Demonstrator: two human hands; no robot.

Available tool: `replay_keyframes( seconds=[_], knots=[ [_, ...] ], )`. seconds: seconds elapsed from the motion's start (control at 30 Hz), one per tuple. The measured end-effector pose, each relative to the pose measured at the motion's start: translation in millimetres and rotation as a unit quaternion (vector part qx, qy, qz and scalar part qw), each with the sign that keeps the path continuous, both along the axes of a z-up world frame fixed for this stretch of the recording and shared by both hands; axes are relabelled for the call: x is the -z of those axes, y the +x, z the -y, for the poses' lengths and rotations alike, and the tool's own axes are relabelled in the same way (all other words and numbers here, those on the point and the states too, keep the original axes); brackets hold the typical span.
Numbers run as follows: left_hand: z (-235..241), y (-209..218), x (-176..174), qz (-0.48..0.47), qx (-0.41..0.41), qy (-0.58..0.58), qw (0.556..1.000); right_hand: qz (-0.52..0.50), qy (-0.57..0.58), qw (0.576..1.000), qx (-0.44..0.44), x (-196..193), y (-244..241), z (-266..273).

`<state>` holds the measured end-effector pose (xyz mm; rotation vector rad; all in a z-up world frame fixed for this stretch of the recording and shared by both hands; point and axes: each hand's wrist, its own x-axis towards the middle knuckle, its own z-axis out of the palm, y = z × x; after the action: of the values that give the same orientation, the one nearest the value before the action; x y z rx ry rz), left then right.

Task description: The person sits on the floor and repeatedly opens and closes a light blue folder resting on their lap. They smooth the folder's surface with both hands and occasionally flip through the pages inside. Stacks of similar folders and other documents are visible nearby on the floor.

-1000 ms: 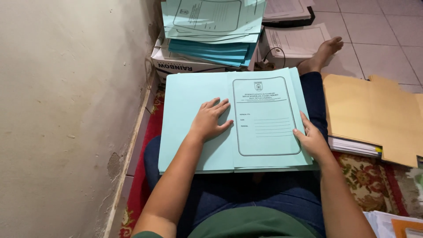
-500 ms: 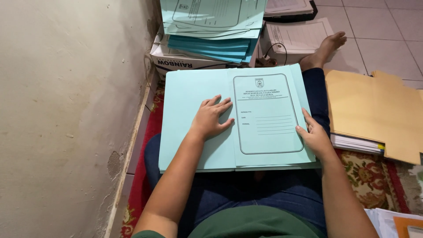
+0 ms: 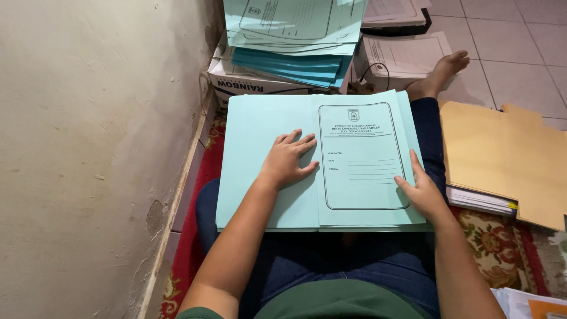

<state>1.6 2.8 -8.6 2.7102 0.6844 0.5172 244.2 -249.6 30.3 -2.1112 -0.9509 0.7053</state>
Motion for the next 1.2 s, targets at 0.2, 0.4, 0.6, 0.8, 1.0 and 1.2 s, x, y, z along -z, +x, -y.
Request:
replay_keyframes(
  seconds=[0.2, 0.4, 0.6, 0.8, 1.0, 1.2],
  knots=[
    [1.7, -0.7, -5.0, -0.005, 0.003, 0.0, 1.0, 0.062, -0.074, 0.995, -0.013, -4.7, -1.8, -6.0],
    [1.6, 0.5, -4.9, -0.008, 0.002, 0.001, 1.0, 0.109, -0.075, 0.991, -0.035, -14.8, -13.3, -10.7],
    [4.1, -2.2, -12.3, 0.0, 0.004, -0.006, 1.0, 0.21, -0.098, 0.972, -0.051, -23.5, -30.7, -14.2],
    [3.2, -2.9, -10.4, -0.004, 0.011, -0.002, 1.0, 0.325, -0.07, 0.94, -0.08, 4.3, -12.3, -14.0],
    [3.2, -1.1, -7.8, -0.006, 0.006, 0.002, 1.0, 0.177, -0.022, 0.983, -0.034, -0.6, -6.6, -13.1],
    [1.5, -0.1, -6.4, -0.016, 0.009, 0.004, 1.0, 0.136, -0.015, 0.991, 0.002, -10.6, -12.7, -15.0]
  ],
)
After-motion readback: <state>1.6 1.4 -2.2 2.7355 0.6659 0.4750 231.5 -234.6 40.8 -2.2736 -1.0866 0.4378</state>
